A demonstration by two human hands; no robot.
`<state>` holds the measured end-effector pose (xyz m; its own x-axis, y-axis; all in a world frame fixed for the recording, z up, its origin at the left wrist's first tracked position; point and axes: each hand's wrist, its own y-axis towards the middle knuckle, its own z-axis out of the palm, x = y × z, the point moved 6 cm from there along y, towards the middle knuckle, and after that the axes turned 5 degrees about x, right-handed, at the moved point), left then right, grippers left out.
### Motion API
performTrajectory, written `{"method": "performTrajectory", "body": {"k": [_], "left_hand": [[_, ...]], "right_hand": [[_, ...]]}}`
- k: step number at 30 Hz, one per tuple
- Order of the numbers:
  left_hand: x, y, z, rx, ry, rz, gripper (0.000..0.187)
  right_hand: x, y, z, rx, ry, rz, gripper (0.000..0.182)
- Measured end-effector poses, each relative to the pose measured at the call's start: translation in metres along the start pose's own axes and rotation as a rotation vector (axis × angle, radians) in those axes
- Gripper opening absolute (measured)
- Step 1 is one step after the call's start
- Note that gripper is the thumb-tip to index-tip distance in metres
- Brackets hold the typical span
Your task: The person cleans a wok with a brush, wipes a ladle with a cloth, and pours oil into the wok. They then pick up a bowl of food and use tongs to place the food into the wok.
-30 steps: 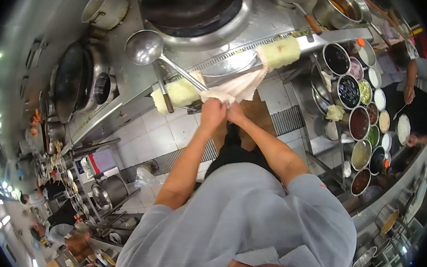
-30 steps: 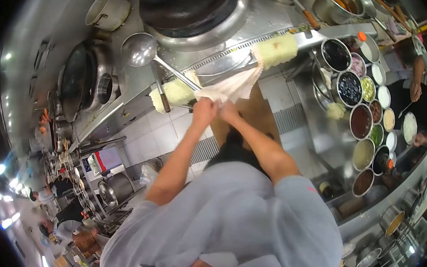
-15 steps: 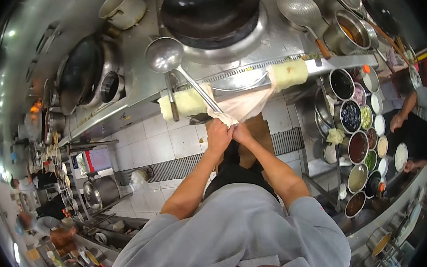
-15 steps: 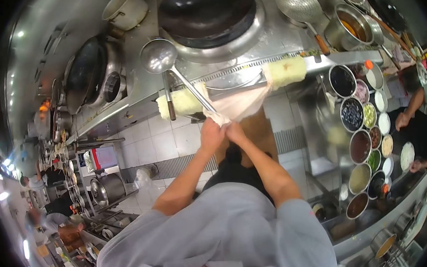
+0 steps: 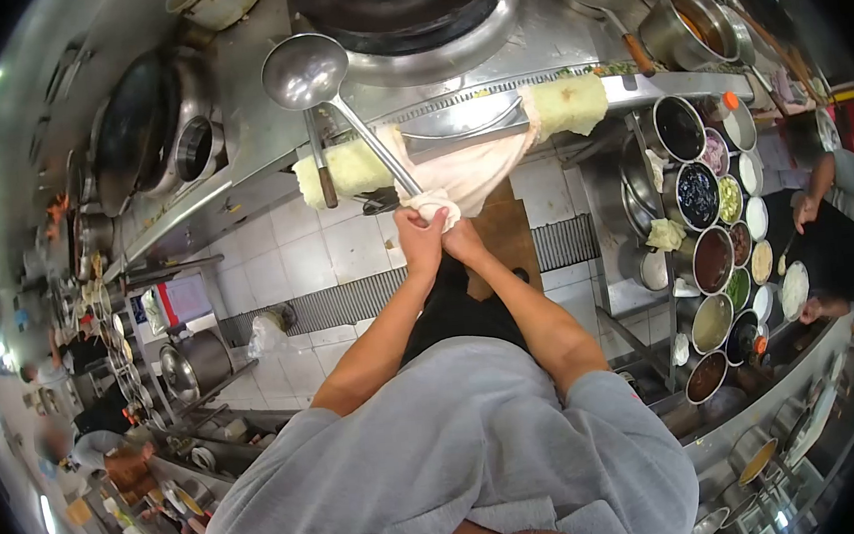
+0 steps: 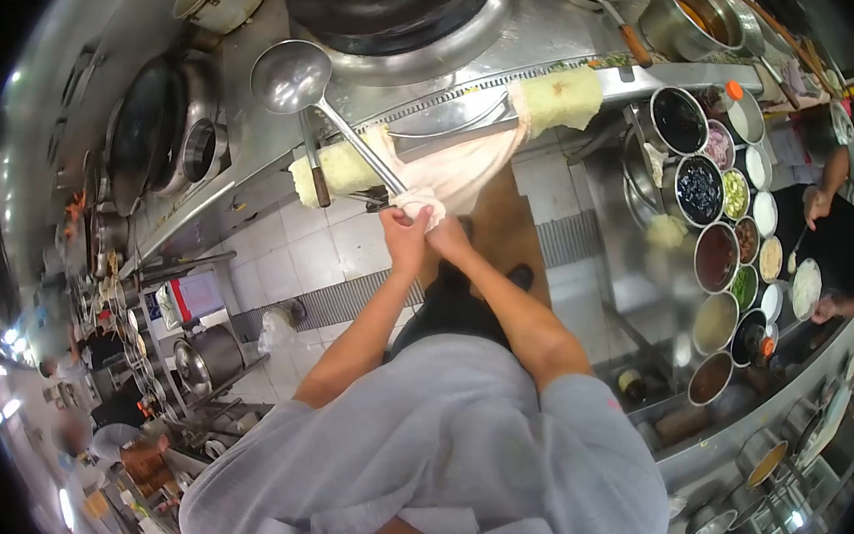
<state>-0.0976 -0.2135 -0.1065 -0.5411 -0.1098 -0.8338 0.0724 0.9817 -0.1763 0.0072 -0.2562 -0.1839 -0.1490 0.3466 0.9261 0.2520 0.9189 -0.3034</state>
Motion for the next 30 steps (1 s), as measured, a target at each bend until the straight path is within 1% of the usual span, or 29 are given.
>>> {"method": "performTrajectory", "body": {"k": [1, 3, 4, 6, 7, 9, 11, 12, 13, 15, 16, 17, 19, 20, 21, 22, 23, 24, 25, 26, 27, 28, 29, 30], "left_hand": [[0.004, 0.000, 0.011, 0.027, -0.090, 0.019, 0.035], [0.001, 0.010, 0.023, 0.052, -0.262, 0.070, 0.039], [-0.007, 0.018, 0.022, 0.113, -0.367, 0.043, 0.042], [-0.024, 0.031, 0.008, 0.059, -0.402, -0.136, 0.038], [-0.027, 0.039, 0.004, 0.040, -0.423, -0.226, 0.036], [0.000, 0.063, 0.007, 0.027, -0.412, -0.274, 0.035], [-0.024, 0.065, -0.005, 0.004, -0.569, -0.263, 0.035], [-0.024, 0.070, -0.006, -0.042, -0.587, -0.224, 0.036], [-0.017, 0.076, -0.005, -0.024, -0.612, -0.197, 0.038], [0.000, 0.082, 0.009, 0.036, -0.668, -0.144, 0.043], [0.022, 0.073, 0.009, 0.238, -0.385, -0.306, 0.057], [0.023, 0.055, 0.000, 0.338, -0.481, -0.238, 0.068], [0.102, 0.044, -0.004, 0.653, 0.016, -0.129, 0.053], [0.082, 0.012, -0.013, 1.105, 0.587, 0.442, 0.046], [0.056, -0.001, -0.037, 0.955, 0.775, 0.355, 0.045], [0.033, -0.010, -0.056, 0.802, 0.949, 0.270, 0.046], [0.017, 0.004, -0.052, 0.708, 0.383, 0.377, 0.047], [0.003, 0.008, -0.047, 0.763, -0.088, 0.167, 0.051], [-0.012, 0.013, -0.040, 0.752, -0.565, -0.041, 0.054], [-0.110, -0.003, -0.035, 0.923, -0.750, 0.142, 0.068], [-0.175, -0.021, -0.034, 0.888, -1.006, 0.019, 0.069], [-0.189, -0.019, -0.034, 0.779, -0.950, -0.031, 0.058], [-0.180, 0.007, -0.036, 0.982, -1.084, -0.018, 0.041], [-0.195, -0.001, -0.040, 0.820, -1.004, -0.005, 0.034]], "right_hand": [[-0.006, 0.005, 0.006, -0.010, -0.032, -0.014, 0.040], [-0.014, 0.015, 0.015, 0.136, 0.006, -0.088, 0.040], [0.018, 0.009, 0.004, 0.165, -0.073, -0.076, 0.039], [0.043, -0.005, -0.006, 0.218, -0.068, -0.064, 0.037], [0.043, -0.013, -0.010, 0.237, -0.068, -0.053, 0.036], [0.021, -0.040, -0.021, 0.189, -0.081, -0.156, 0.021], [0.000, -0.077, -0.037, 0.349, 0.049, -0.022, 0.020], [-0.020, -0.097, -0.046, 0.410, 0.042, 0.051, 0.022], [-0.036, -0.112, -0.051, 0.464, 0.033, 0.125, 0.025], [-0.044, -0.128, -0.059, 0.460, 0.108, 0.239, 0.025], [-0.050, -0.141, -0.069, 0.443, 0.148, 0.312, 0.025], [-0.037, -0.146, -0.077, 0.398, 0.134, 0.295, 0.025], [0.018, -0.131, -0.074, 0.304, 0.108, 0.243, 0.025], [0.024, -0.123, -0.070, 0.285, 0.127, 0.152, 0.023], [0.028, -0.113, -0.065, 0.263, 0.145, 0.059, 0.022], [0.036, -0.105, -0.061, 0.229, 0.094, -0.003, 0.023], [0.048, -0.098, -0.058, 0.169, 0.044, -0.050, 0.024], [0.068, -0.101, -0.059, 0.139, 0.019, -0.073, 0.029], [0.096, -0.109, -0.061, 0.172, 0.225, -0.073, 0.031], [0.086, -0.103, -0.051, 0.211, 0.158, -0.126, 0.035], [0.095, -0.101, -0.046, 0.355, 0.302, -0.063, 0.041], [0.102, -0.100, -0.045, 0.462, 0.163, -0.220, 0.051], [0.136, -0.116, -0.066, 0.386, 0.020, -0.442, 0.056], [0.140, -0.121, -0.074, 0.524, 0.075, -0.246, 0.056]]}}
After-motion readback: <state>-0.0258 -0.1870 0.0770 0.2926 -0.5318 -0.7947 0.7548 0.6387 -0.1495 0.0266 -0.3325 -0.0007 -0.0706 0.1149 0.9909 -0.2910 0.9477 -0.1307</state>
